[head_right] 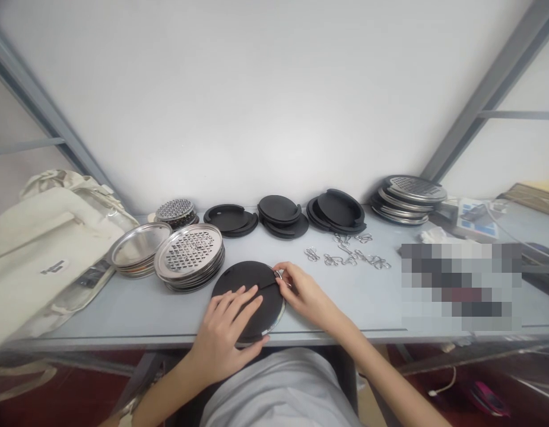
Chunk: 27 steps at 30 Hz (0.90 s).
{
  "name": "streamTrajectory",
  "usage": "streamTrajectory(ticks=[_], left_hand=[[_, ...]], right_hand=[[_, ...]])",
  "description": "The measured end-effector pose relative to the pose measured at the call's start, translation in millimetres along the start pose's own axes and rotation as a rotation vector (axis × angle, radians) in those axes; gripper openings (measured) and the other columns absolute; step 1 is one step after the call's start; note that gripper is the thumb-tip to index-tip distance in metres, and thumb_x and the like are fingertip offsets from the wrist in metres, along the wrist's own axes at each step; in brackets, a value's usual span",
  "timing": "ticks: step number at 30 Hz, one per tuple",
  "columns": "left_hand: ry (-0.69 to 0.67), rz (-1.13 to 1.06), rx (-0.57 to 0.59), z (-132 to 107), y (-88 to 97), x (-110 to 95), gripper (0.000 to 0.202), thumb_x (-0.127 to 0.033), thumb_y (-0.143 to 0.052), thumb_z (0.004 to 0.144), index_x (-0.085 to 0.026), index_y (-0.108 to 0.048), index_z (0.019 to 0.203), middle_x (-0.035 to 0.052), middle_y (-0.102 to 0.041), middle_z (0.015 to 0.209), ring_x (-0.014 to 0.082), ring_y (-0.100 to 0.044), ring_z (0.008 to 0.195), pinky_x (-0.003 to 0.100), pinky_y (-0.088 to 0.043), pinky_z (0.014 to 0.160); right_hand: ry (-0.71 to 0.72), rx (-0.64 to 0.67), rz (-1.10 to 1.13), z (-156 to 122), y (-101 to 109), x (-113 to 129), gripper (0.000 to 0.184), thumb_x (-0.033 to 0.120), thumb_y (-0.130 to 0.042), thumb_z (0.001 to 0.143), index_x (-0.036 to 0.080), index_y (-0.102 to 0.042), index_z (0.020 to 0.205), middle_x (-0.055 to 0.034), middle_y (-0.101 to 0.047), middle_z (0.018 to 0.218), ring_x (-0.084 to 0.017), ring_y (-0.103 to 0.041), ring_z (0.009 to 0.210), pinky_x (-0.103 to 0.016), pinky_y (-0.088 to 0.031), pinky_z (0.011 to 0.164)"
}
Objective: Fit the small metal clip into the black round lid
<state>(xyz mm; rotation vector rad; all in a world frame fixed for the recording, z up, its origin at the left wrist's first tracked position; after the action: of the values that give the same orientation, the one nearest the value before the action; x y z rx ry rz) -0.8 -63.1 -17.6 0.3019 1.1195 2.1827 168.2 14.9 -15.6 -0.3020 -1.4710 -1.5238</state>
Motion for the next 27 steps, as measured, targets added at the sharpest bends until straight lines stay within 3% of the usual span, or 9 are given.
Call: streamTrajectory(ticks=[7, 13, 27], left_hand=[[-0.009, 0.027, -0.007, 0.5, 1.1, -1.1, 0.049, -0.039, -0.059, 0.085, -0.017, -0.056, 0.129, 0.0103, -0.056, 0.133, 0.0266, -0.052, 0.120, 0.041, -0.039, 0.098], [-0.009, 0.018, -0.009, 0.8, 0.9, -0.8, 0.049, -0.039, -0.058, 0.085, -0.017, -0.056, 0.129, 0.0103, -0.056, 0.133, 0.0271, -0.052, 0.120, 0.041, -0.039, 0.097], [0.000, -0.032, 0.013, 0.0, -1.3, 0.2, 0.049, -0.039, -0.056, 0.088, -0.016, -0.053, 0.131, 0.0070, -0.052, 0.138, 0.0271, -0.048, 0.123, 0.042, -0.034, 0.100]], right_hand=[[-0.010, 0.005, 0.030, -0.2, 0.3, -0.9, 0.020, 0.029, -0.042, 0.096, 0.021, -0.052, 0.110, 0.0026, -0.051, 0.072, -0.014, -0.050, 0.062, -0.024, -0.042, 0.059], [0.004, -0.035, 0.035, -1.3, 2.8, -1.3, 0.021, 0.031, -0.043, 0.096, 0.021, -0.055, 0.110, -0.0009, -0.059, 0.078, -0.016, -0.057, 0.072, -0.027, -0.047, 0.067], [0.002, -0.005, -0.009, -1.8, 0.6, -4.1, 0.022, 0.028, -0.043, 0.096, 0.020, -0.053, 0.113, -0.0005, -0.056, 0.079, -0.015, -0.055, 0.071, -0.027, -0.046, 0.068]])
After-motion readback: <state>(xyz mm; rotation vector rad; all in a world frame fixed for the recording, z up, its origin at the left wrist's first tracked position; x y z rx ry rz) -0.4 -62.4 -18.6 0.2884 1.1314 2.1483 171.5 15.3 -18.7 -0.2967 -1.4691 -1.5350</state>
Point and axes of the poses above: each hand's wrist, its own z-axis towards the middle knuckle, its own y-axis out of the back of the hand, x = y × z, the point moved 5 cm from there along z, towards the middle knuckle
